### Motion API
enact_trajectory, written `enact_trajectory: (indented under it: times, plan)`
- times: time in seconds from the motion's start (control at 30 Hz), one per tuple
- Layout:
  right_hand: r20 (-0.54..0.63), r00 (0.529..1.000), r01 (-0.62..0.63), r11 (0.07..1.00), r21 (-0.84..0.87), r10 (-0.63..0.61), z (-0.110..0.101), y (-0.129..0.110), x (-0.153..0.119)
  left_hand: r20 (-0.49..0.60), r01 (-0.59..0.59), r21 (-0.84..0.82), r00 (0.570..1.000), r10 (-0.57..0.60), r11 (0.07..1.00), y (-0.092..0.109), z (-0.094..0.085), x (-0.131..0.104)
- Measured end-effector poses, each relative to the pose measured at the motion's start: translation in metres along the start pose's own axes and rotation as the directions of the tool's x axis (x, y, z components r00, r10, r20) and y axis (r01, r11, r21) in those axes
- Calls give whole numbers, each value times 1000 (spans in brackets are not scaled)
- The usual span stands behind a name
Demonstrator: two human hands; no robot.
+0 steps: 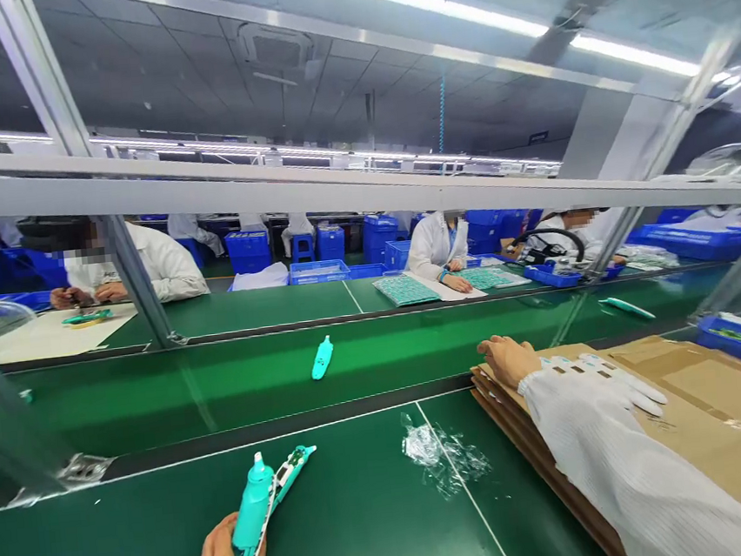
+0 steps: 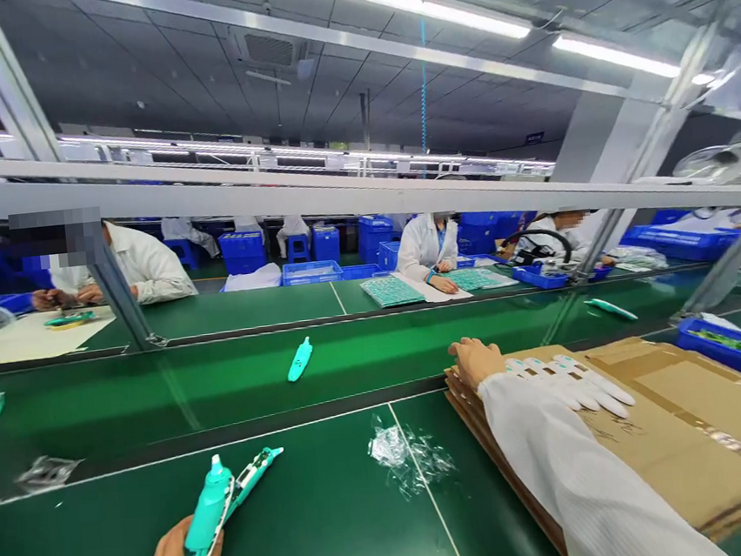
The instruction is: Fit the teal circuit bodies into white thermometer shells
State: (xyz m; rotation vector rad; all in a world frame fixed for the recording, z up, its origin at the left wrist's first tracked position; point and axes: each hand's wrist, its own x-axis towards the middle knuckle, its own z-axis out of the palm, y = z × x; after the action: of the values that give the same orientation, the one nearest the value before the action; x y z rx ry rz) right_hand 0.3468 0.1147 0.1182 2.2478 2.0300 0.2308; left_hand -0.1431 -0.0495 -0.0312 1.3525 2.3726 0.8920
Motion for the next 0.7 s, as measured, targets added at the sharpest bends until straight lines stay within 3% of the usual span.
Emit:
enact_trajectory:
  times: [0.1, 0.27, 0.33, 0.43, 0.5, 0.57, 0.7]
  plan:
    - [10, 987, 159, 984, 83, -160, 3, -67, 32, -57, -47, -36, 997, 45, 998, 7, -2, -8]
    - [22, 939, 328, 915, 237, -342, 19, -204, 70, -71, -15, -129, 997, 5, 992, 12, -3, -11]
    - [38, 945, 301, 906, 297, -326, 26, -255, 79, -76, 10, -178, 997, -24, 984, 12, -4, -10]
    - [103, 979, 134, 932, 337, -178, 35, -315, 89, -57, 76, -235, 994, -92, 969, 10, -7, -9]
    - [154, 986, 13, 946, 324, -67, 39, -338, 94, -33, 130, -266, 989, -144, 955, 9, -10, -8]
    - [198, 980, -57, 950, 307, -5, 42, -346, 98, -19, 160, -303, 985, -174, 939, 10, -12, -8]
    - [267, 963, -57, 949, 309, -29, 42, -326, 100, -59, 129, -347, 985, -159, 929, 14, -14, -12]
